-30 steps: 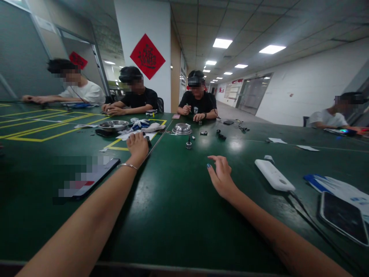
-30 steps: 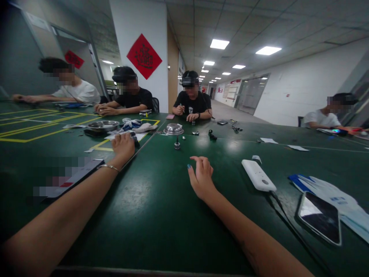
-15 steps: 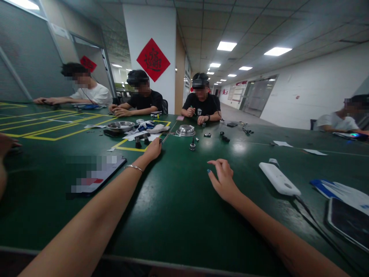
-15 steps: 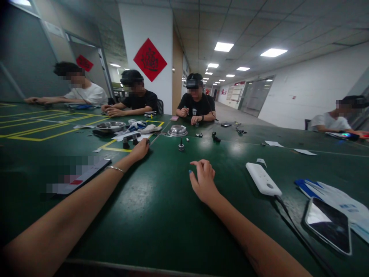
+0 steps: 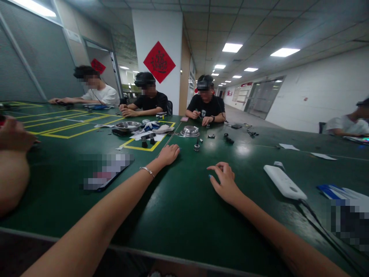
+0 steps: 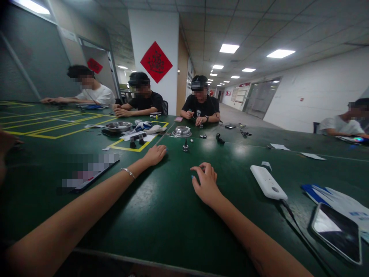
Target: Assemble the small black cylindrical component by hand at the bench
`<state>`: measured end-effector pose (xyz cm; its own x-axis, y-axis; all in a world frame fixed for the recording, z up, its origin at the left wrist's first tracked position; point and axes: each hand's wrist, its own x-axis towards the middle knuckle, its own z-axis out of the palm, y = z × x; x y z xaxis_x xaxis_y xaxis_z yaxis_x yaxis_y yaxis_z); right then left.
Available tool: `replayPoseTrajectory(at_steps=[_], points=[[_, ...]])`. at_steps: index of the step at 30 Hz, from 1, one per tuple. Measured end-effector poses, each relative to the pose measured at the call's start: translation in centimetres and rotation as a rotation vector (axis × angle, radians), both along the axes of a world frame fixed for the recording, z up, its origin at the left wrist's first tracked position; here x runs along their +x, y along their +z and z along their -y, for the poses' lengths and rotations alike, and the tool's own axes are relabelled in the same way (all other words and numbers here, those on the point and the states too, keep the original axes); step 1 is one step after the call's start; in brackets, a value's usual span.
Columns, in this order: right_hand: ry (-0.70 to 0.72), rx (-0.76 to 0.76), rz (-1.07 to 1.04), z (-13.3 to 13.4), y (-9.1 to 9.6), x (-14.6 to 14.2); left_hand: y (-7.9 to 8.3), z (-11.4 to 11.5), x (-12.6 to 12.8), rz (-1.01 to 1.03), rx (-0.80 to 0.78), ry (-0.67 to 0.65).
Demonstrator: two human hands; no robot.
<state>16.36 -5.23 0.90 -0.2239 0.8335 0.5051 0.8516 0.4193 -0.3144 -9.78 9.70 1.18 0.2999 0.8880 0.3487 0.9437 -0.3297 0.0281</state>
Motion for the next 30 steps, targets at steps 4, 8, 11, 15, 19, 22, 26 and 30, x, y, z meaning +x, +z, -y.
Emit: replayPoseTrajectory(at_steps=[4,8,11,15,19,22,26,30], points=[[0.007,0.003,-0.01,0.1,0.1,0.0,0.1,1.2,0.6,-0.011,0.003,0.012],[0.002,0.009,-0.01,0.0,0.2,0.2,0.5,2.7,0.7,0.003,-0.02,0.015],[0.002,0.008,-0.005,-0.1,0.1,0.3,0.8,4.1,2.1,0.091,-0.101,-0.001],[0.009,0.011,-0.004,-0.2,-0.1,0.4,0.7,5.9,5.2,0.253,-0.193,-0.137],[0.065,-0.001,-0.024,-0.3,-0.2,0.4,0.4,7.5,7.8,0.349,-0.211,-0.267],[0.099,-0.036,-0.021,-0.2,-0.3,0.2,0.5,8.6,8.9,0.28,-0.225,-0.288],[0.082,-0.052,0.0,-0.1,-0.3,0.0,0.2,10.0,9.7,0.21,-0.305,-0.385],[0.094,-0.015,-0.015,-0.2,-0.3,0.0,-0.6,10.7,10.1,0.205,-0.273,-0.492]])
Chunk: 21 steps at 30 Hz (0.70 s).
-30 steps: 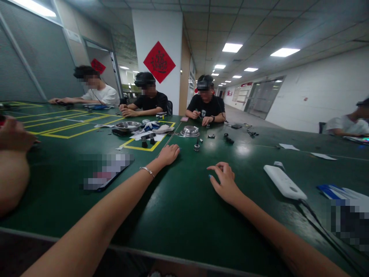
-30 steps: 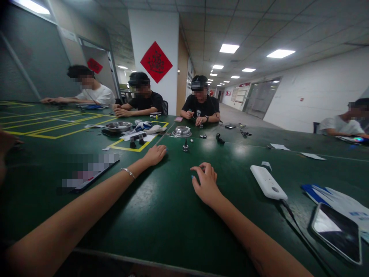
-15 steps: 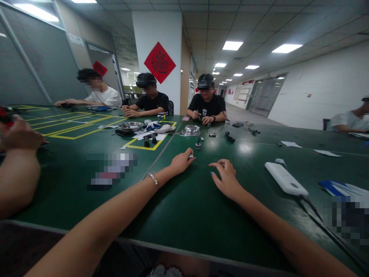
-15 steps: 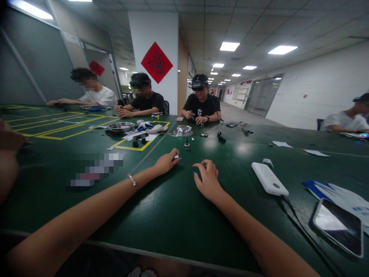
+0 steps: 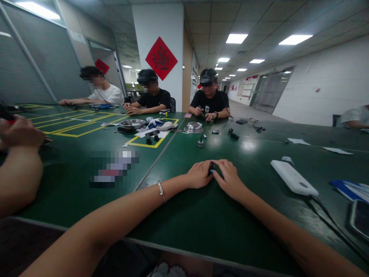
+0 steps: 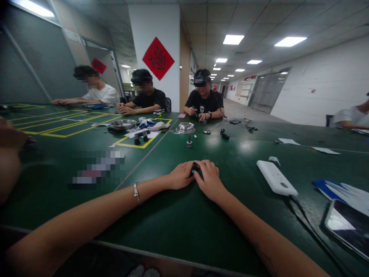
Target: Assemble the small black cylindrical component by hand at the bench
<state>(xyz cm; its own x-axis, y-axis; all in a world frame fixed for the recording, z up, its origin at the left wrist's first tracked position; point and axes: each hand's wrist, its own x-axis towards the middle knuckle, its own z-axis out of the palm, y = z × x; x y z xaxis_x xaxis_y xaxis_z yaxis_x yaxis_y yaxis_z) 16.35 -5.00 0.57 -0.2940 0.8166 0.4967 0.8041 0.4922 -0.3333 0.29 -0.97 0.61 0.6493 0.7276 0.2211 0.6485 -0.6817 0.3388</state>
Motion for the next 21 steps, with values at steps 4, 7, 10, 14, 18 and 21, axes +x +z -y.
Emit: replayPoseTrajectory(at_steps=[4,7,10,14,18,21], points=[[-0.01,0.047,-0.031,-0.29,0.18,0.27,-0.31,-0.15,-0.03,0.035,0.015,-0.065],[-0.015,0.053,-0.066,-0.45,0.45,0.51,-0.09,-0.33,-0.08,0.074,0.023,-0.129],[-0.012,0.044,-0.101,-0.53,0.7,0.61,0.2,-0.41,-0.07,0.074,0.037,-0.126],[-0.001,0.066,-0.134,-0.48,0.77,0.46,0.28,-0.57,-0.03,0.094,0.045,-0.041],[-0.026,0.09,-0.224,-0.4,0.85,0.37,0.12,-0.75,-0.05,0.196,-0.029,0.004],[-0.057,0.063,-0.325,-0.68,0.97,0.81,0.12,-0.8,-0.19,0.241,-0.05,0.149]])
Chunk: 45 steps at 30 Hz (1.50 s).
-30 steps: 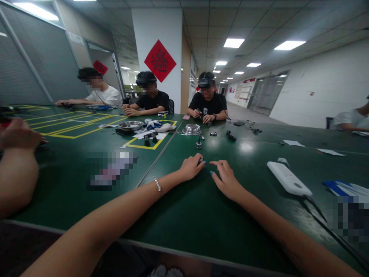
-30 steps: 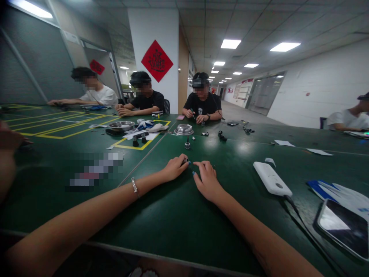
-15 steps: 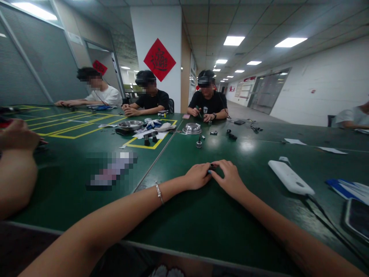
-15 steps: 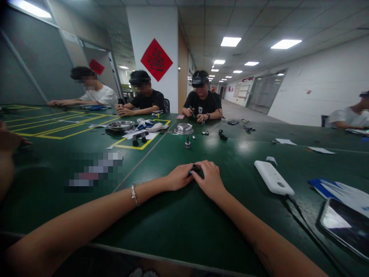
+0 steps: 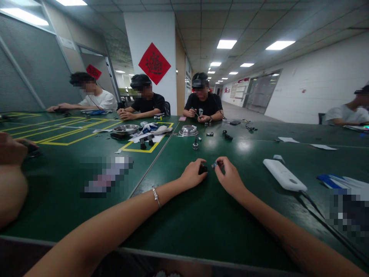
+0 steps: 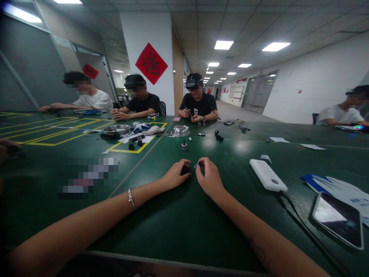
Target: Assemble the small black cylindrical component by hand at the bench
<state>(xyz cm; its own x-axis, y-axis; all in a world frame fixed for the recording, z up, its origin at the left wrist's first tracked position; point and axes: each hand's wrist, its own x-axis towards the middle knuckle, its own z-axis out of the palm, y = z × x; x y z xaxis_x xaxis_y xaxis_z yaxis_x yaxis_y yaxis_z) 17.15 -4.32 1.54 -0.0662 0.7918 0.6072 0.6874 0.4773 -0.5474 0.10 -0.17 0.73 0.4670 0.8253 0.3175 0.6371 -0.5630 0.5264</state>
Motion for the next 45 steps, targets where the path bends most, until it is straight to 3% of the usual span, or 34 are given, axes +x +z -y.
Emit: replayPoseTrajectory(at_steps=[4,7,9,14,17,26,45], points=[[-0.069,-0.074,-0.015,-0.9,-0.3,1.2,0.5,0.0,-0.4,-0.059,-0.015,0.257],[-0.074,-0.142,-0.004,-1.4,-0.6,1.7,0.7,-0.1,-0.6,-0.06,-0.026,0.304],[-0.034,-0.144,-0.003,-1.3,-0.6,1.5,0.6,-0.1,-0.6,0.01,-0.058,0.218],[0.097,-0.011,0.1,0.1,0.1,-0.1,-0.1,-0.1,-0.3,0.238,-0.165,-0.152],[0.157,0.02,0.193,0.9,0.6,-0.8,-0.3,-0.1,-0.3,0.316,-0.174,-0.255],[0.164,-0.032,0.201,0.8,0.8,-0.5,-0.3,-0.3,-0.3,0.344,-0.264,-0.344],[0.108,-0.041,0.265,0.2,0.4,-0.2,-0.6,-0.6,-0.3,0.287,-0.221,-0.373]])
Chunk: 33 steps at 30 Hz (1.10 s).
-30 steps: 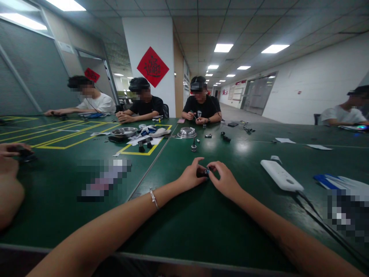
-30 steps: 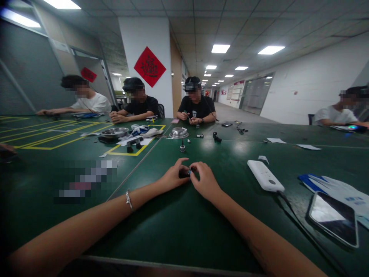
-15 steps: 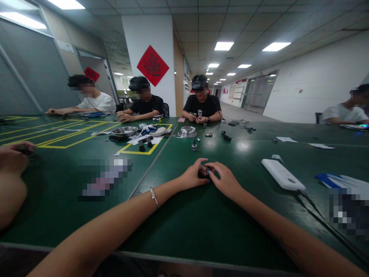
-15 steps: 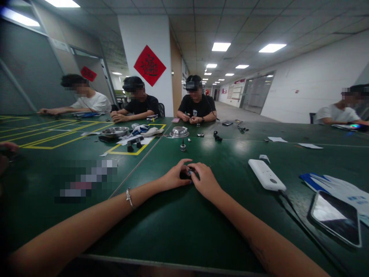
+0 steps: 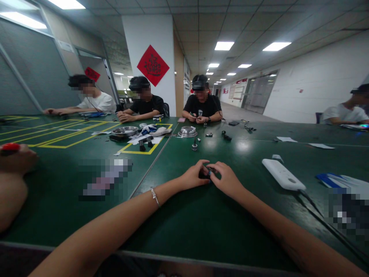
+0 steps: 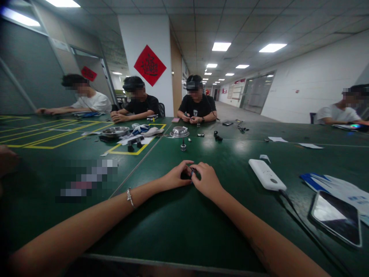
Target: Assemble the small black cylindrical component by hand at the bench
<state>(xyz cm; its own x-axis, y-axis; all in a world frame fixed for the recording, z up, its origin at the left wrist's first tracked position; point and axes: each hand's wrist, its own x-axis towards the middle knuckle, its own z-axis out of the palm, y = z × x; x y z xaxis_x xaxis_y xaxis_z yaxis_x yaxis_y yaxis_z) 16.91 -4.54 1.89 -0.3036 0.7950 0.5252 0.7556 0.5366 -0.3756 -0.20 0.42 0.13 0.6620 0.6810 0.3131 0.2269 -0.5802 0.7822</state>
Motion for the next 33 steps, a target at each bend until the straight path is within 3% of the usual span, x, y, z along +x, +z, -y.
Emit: replayPoseTrajectory(at_steps=[12,23,33], points=[[-0.027,-0.052,-0.098,0.36,0.23,-0.29,0.33,0.12,-0.09,-0.051,0.021,0.004],[0.089,-0.053,-0.151,0.48,0.24,-0.31,0.56,0.04,-0.34,-0.078,0.032,0.002],[-0.053,-0.075,-0.16,0.26,-0.4,-0.31,0.88,0.13,-0.29,-0.141,0.094,-0.002]])
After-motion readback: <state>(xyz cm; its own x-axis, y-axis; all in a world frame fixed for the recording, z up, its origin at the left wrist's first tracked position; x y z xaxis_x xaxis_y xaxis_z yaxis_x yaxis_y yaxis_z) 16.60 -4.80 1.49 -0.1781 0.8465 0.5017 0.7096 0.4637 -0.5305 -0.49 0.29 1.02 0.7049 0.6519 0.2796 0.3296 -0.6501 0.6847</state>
